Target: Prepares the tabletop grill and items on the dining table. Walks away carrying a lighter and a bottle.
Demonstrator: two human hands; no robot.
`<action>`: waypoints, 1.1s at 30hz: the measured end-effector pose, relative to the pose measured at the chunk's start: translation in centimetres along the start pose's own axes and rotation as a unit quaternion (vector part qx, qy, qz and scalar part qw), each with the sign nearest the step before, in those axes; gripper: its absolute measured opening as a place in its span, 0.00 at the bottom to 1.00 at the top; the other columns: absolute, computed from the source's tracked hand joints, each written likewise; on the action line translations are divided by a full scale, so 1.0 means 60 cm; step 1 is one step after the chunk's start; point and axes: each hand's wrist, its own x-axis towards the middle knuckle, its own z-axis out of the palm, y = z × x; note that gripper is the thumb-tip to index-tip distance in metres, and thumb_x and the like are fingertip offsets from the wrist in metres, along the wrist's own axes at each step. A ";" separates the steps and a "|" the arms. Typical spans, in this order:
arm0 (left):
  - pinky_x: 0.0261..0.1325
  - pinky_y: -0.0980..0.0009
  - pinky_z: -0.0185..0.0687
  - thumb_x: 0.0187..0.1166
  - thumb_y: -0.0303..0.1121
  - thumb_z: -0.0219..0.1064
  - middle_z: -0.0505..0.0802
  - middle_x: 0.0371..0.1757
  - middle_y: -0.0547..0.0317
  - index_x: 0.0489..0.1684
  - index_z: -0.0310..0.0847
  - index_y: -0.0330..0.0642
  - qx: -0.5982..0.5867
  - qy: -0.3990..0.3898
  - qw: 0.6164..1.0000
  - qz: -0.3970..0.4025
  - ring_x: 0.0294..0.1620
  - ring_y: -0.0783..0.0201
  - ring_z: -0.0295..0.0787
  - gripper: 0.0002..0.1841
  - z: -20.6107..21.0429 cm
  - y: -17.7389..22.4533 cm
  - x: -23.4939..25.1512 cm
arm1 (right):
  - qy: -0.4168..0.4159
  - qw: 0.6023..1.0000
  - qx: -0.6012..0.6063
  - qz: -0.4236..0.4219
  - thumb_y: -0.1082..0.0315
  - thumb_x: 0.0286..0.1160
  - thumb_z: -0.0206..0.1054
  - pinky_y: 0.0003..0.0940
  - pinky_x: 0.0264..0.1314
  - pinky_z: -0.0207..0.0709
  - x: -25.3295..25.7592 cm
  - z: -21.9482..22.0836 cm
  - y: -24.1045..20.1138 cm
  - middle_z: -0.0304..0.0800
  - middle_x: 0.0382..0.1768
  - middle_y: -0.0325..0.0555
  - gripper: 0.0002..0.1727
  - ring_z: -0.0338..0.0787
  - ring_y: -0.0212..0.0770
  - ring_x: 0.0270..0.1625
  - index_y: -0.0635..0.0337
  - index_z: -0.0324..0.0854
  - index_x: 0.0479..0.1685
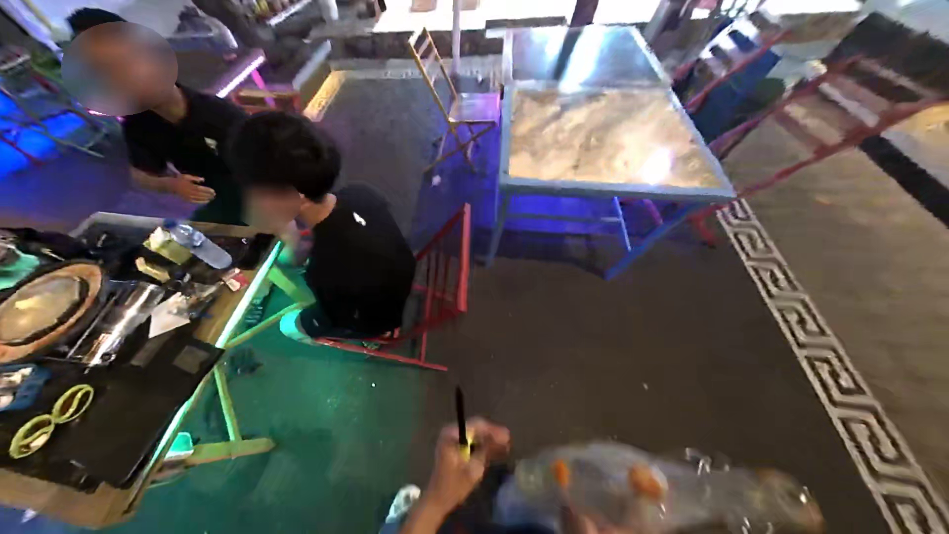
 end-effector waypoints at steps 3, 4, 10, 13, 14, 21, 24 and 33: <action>0.40 0.74 0.89 0.73 0.36 0.78 0.95 0.38 0.65 0.36 0.91 0.46 -0.037 0.008 0.998 0.057 0.36 0.72 0.91 0.05 0.166 0.025 0.132 | 0.077 0.995 0.060 -0.018 0.61 0.42 0.91 0.26 0.76 0.80 0.181 -0.127 0.025 0.84 0.70 0.37 0.58 0.83 0.24 0.71 0.67 0.60 0.81; 0.40 0.74 0.90 0.74 0.38 0.77 0.94 0.37 0.66 0.35 0.90 0.49 -0.058 0.006 0.996 0.064 0.35 0.71 0.91 0.06 0.230 0.027 0.180 | 0.097 0.993 0.063 -0.031 0.59 0.41 0.91 0.29 0.76 0.81 0.243 -0.181 0.040 0.84 0.71 0.38 0.59 0.84 0.27 0.72 0.66 0.61 0.82; 0.21 0.81 0.75 0.86 0.43 0.64 0.91 0.35 0.63 0.47 0.88 0.46 -0.128 -0.129 0.980 -0.076 0.19 0.76 0.76 0.12 0.594 0.008 0.377 | 0.242 0.969 0.043 0.037 0.62 0.35 0.91 0.24 0.70 0.83 0.486 -0.512 0.134 0.84 0.66 0.51 0.63 0.86 0.27 0.66 0.80 0.57 0.78; 0.21 0.81 0.75 0.85 0.37 0.64 0.93 0.49 0.54 0.72 0.81 0.40 -0.181 -0.260 0.936 -0.157 0.19 0.76 0.76 0.21 0.769 -0.038 0.488 | 0.327 0.940 0.034 0.097 0.63 0.37 0.89 0.24 0.65 0.85 0.580 -0.678 0.218 0.84 0.64 0.51 0.61 0.88 0.27 0.62 0.77 0.56 0.79; 0.22 0.80 0.75 0.84 0.39 0.65 0.92 0.55 0.53 0.76 0.79 0.41 -0.193 -0.300 0.917 -0.176 0.19 0.76 0.75 0.23 0.828 -0.054 0.531 | 0.355 0.928 0.027 0.111 0.63 0.37 0.89 0.25 0.64 0.85 0.605 -0.731 0.256 0.84 0.64 0.51 0.61 0.88 0.28 0.61 0.76 0.56 0.80; 0.26 0.81 0.72 0.83 0.49 0.65 0.88 0.68 0.52 0.78 0.78 0.47 -0.227 -0.473 0.817 -0.242 0.23 0.77 0.75 0.27 1.289 -0.100 0.911 | 0.551 0.807 -0.062 0.205 0.76 0.44 0.84 0.34 0.73 0.82 0.716 -1.007 0.488 0.73 0.76 0.60 0.64 0.82 0.39 0.72 0.71 0.44 0.89; 0.20 0.82 0.66 0.88 0.46 0.55 0.86 0.73 0.55 0.81 0.74 0.47 -0.199 -0.528 0.788 -0.246 0.19 0.78 0.69 0.26 1.481 -0.090 1.056 | 0.621 0.719 -0.127 0.285 0.79 0.49 0.83 0.38 0.77 0.78 0.752 -1.083 0.499 0.70 0.79 0.64 0.61 0.79 0.45 0.76 0.69 0.47 0.90; 0.19 0.82 0.71 0.92 0.41 0.53 0.93 0.48 0.59 0.69 0.81 0.46 -0.004 -0.485 0.827 -0.285 0.17 0.76 0.73 0.17 2.030 -0.257 1.406 | 0.714 0.584 -0.138 0.360 0.75 0.55 0.83 0.37 0.83 0.70 1.133 -1.358 0.681 0.66 0.83 0.68 0.61 0.74 0.48 0.81 0.71 0.43 0.92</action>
